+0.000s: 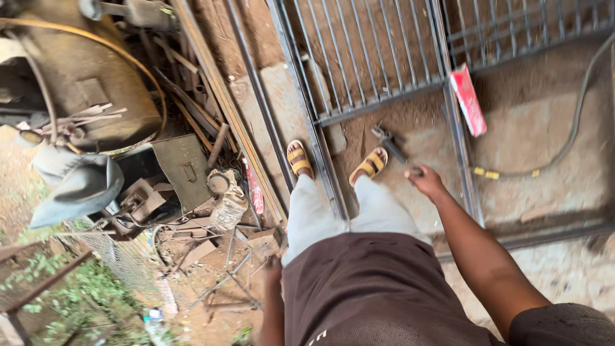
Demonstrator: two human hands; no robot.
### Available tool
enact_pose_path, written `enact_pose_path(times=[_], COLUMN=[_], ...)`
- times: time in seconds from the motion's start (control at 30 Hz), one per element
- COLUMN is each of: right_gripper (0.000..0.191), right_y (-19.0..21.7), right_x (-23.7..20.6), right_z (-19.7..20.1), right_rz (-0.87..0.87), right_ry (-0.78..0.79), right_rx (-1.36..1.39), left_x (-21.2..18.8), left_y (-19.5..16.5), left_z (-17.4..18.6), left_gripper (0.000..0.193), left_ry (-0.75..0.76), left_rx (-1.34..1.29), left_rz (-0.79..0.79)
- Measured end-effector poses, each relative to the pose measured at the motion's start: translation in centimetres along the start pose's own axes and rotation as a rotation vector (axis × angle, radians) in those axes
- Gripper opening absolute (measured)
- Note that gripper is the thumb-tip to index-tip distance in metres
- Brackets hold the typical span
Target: The person welds metal bars onto a rectangular metal frame using a handheld welding tool. They position the bars, weld them in place, and reposition the frame to access different sections.
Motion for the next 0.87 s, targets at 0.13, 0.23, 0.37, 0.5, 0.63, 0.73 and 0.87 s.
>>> enact_pose_path(times=[0.13, 0.23, 0.37, 0.5, 0.63, 0.73, 0.87], right_gripper=[0.048, 0.052, 0.057, 0.059, 0.057, 0.052, 0.055], right_y=[1.3, 2.5, 4.6, 6.7, 5.3, 1.8, -2.5], right_x=[-1.5, -2.2, -3.8, -7.1, -11.4, -15.1, -19.1], right_z=[3.9, 6.1, 6.9, 5.1, 1.6, -0.6, -2.8], right_rz=[-0.066, -0.057, 0.007, 0.05, 0.0, 0.066, -0.177], right_ry=[0.048, 0.011, -0.055, -0.096, -0.059, -0.004, 0.054], right_rx=[-0.235, -0.272, -0.168, -0.121, 0.019, -0.11, -0.202], left_x=[-5.7, -10.9, -12.3, -9.5, -5.4, -2.5, 0.7], left_y=[4.1, 6.1, 4.7, 0.7, -4.1, -6.5, -7.6], left_z=[-4.3, -5.9, -6.3, -4.0, 0.5, 4.4, 7.9], left_gripper=[0.043, 0.041, 0.038, 0.036, 0.033, 0.031, 0.037], left_ry=[0.069, 0.134, 0.189, 0.179, 0.116, 0.054, 0.039], left_rx=[-0.076, -0.07, -0.107, -0.202, -0.434, -0.474, -0.401], left_rz=[0.074, 0.1, 0.089, 0.069, 0.088, -0.024, -0.106])
Point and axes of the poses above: each hand's wrist, its own x-axis towards the middle knuckle, its own z-axis out of the back of the hand, y = z × x, the point moved 2 cm from there along x, towards the middle knuckle, and after that the axes turned 1 degree about -x, right-handed, at the moved point
